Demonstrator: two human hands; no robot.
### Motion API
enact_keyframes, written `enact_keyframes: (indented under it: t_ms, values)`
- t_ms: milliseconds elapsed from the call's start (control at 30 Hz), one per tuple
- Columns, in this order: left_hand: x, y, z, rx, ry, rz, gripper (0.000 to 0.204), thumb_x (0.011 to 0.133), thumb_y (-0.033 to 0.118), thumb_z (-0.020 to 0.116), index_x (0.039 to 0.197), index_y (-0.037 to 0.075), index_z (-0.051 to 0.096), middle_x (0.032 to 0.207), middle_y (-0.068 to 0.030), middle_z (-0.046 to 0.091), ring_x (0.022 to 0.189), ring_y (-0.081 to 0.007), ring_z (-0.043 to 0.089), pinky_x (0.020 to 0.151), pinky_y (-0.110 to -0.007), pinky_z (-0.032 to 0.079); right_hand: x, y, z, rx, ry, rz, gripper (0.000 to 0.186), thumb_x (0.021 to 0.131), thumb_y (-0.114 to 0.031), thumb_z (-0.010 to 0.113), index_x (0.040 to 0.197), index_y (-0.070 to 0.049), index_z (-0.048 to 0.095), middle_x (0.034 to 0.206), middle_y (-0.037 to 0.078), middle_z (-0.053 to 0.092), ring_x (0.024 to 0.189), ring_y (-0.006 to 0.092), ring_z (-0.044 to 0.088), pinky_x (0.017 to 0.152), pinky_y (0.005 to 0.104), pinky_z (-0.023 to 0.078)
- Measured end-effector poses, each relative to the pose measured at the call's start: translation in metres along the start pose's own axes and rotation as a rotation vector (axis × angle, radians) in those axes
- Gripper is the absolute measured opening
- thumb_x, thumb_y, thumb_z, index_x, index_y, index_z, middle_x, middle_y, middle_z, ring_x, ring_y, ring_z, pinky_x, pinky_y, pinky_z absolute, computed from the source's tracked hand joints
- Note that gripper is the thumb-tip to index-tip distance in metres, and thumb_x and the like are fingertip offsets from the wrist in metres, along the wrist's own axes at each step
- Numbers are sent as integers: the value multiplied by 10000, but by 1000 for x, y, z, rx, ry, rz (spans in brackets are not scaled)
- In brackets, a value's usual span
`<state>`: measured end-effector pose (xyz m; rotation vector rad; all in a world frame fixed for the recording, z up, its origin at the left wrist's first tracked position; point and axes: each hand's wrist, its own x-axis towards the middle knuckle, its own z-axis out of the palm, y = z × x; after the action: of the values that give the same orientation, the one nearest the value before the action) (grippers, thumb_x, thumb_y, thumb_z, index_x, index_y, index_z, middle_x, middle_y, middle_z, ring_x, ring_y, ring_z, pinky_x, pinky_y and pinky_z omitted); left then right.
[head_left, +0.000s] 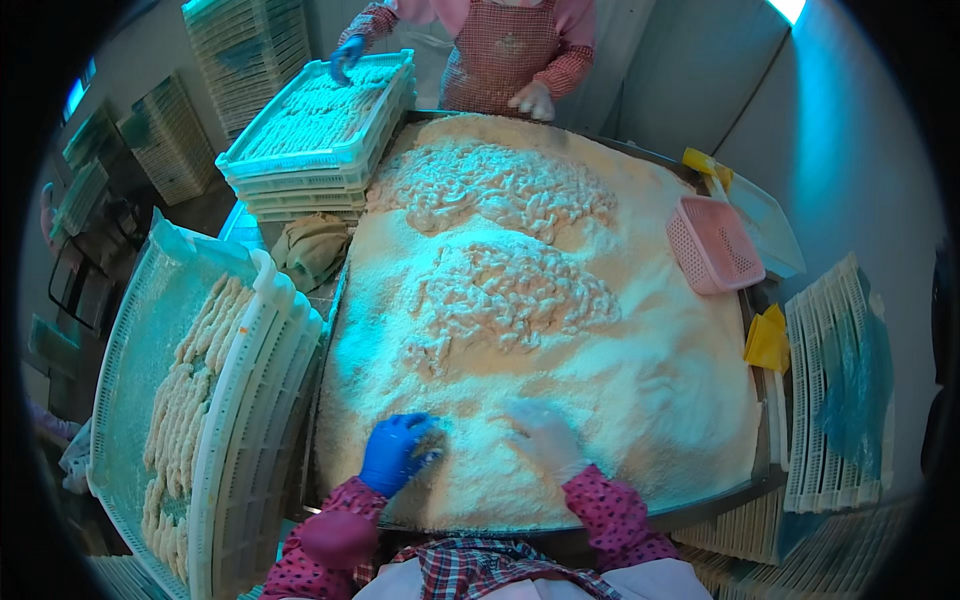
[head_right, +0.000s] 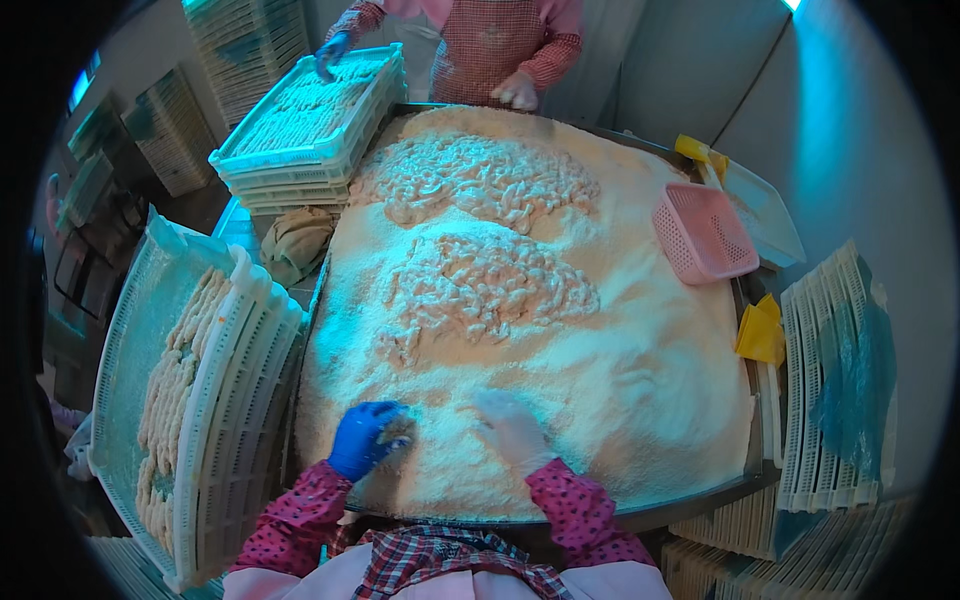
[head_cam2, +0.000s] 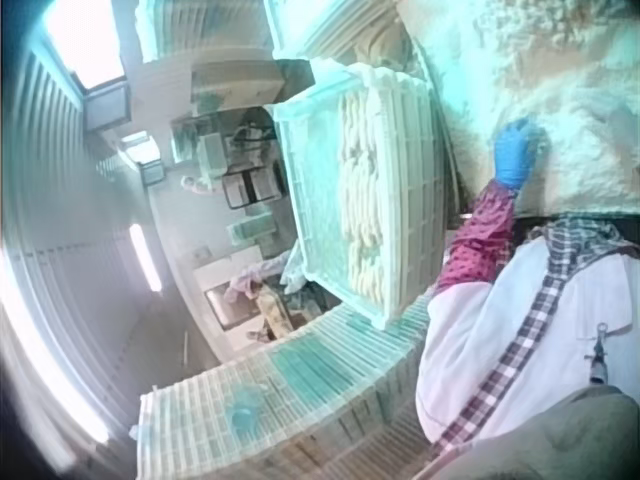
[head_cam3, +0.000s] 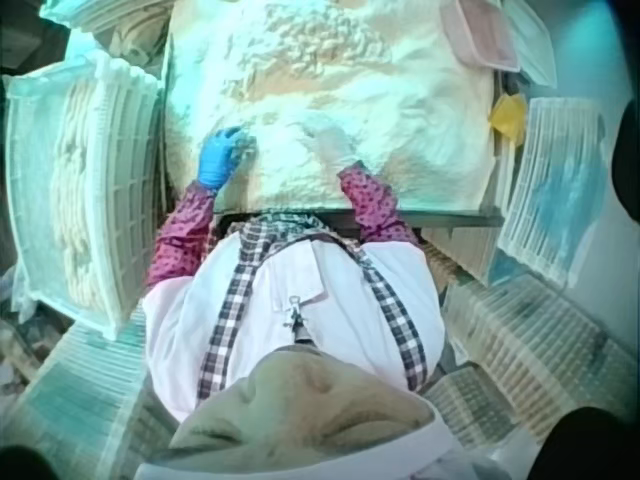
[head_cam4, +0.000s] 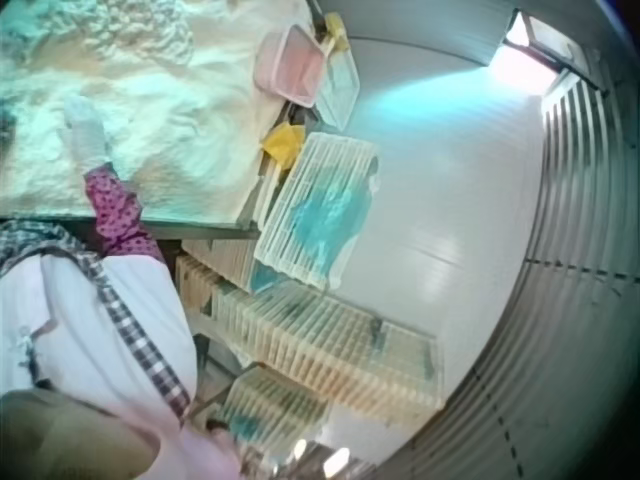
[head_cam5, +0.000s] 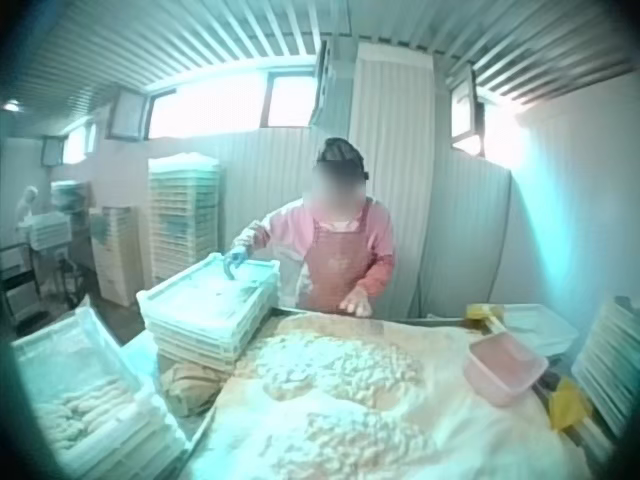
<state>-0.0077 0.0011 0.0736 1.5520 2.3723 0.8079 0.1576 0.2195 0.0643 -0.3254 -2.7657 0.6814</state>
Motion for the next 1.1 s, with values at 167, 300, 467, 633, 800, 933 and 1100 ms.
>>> enact_keyframes:
  t_ms: [167, 300, 467, 633, 800, 933, 1100]
  values:
    - [-14, -14, 43, -919, 244, -370, 269, 834, 11, 619, 1098, 64, 615, 1092, -69, 621, 963, -159, 603, 800, -287, 497, 3, 2, 4, 316, 27, 225, 314, 786, -122, 641, 1095, -66, 634, 1076, 134, 631, 991, 274, 597, 864, 360, 472]
    - [14, 18, 15, -1146, 232, -544, 193, 885, 95, 593, 1071, 47, 595, 993, -60, 622, 848, -140, 594, 720, -267, 480, 5, -5, -10, 572, 240, 394, 260, 804, -111, 619, 1056, -55, 650, 1045, 129, 646, 951, 276, 614, 841, 350, 480]
    - [22, 14, 35, -1525, 355, -529, 157, 920, 203, 540, 994, 65, 549, 975, -82, 598, 768, -152, 567, 717, -291, 469, 0, -1, -5, 90, 70, -13, 240, 810, -118, 614, 1039, -60, 655, 1007, 117, 658, 898, 266, 627, 783, 338, 496]
    - [15, 24, 64, -2202, 289, -561, 163, 935, 211, 502, 916, 53, 535, 1057, -143, 582, 925, -244, 560, 849, -385, 466, 2, -15, -2, 433, 105, 297, 211, 804, -120, 624, 1007, -74, 664, 949, 112, 661, 855, 255, 622, 747, 352, 497]
    - [32, 40, 69, -2464, 265, -587, 291, 958, 255, 451, 1113, 21, 530, 1146, -172, 558, 1091, -303, 530, 988, -419, 400, 2, -59, 2, 313, 150, -99, 245, 805, -138, 633, 1044, -97, 661, 943, 76, 664, 804, 235, 607, 718, 367, 481]
    - [40, 58, 55, -2481, 214, -379, 487, 960, 359, 424, 1338, 55, 375, 1151, -86, 537, 1013, -208, 503, 901, -337, 422, -1, -69, -13, 204, 235, -12, 390, 862, -248, 533, 1238, -147, 560, 1209, 79, 565, 1102, 294, 498, 933, 452, 369]
    - [68, 149, 74, -1880, 1128, 655, 590, 930, 380, 390, 1457, 205, 190, 1522, 29, 148, 1413, -189, 59, 1129, -445, -33, 28, -94, -2, 228, 243, -338, 517, 908, -388, 359, 1374, -172, 414, 1478, 31, 288, 1391, 296, 165, 1100, 545, 82]
